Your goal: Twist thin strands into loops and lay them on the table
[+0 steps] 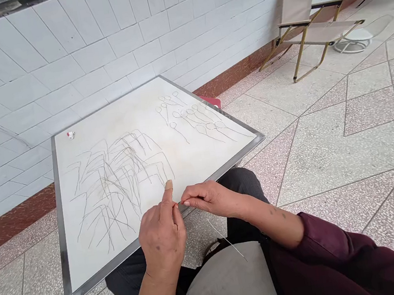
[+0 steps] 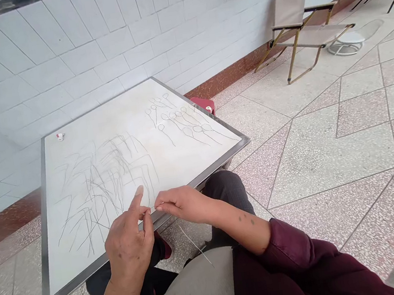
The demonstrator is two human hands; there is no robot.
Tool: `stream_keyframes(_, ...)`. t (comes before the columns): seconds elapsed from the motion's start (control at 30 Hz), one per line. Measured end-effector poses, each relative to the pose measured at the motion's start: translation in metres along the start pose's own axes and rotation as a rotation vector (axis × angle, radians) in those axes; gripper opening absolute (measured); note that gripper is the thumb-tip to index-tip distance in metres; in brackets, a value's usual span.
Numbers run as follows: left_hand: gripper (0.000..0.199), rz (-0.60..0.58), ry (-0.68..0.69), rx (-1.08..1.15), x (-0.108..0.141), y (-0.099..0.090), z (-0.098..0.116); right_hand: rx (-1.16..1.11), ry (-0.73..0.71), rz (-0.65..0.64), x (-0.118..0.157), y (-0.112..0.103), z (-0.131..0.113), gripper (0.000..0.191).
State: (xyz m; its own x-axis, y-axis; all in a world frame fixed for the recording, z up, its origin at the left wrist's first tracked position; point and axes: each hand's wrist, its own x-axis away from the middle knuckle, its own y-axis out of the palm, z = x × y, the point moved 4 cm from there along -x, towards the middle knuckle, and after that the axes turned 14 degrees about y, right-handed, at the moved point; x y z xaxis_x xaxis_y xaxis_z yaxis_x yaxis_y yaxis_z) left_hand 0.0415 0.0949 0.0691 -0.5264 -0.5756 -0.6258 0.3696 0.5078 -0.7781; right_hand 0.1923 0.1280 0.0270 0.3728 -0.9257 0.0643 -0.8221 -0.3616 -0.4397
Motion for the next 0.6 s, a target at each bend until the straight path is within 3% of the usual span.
stream_keyframes(0.13,0.052,0.034,0.058,0.060,-0.004,0.000,0.002,-0.065,-0.011,-0.001,0.000,0.001,0.001,0.016)
stream_keyframes(0.6,0.045,-0.010,0.023,0.098,-0.003,0.002,0.002,-0.102,0.028,-0.058,0.005,-0.010,-0.001,0.017)
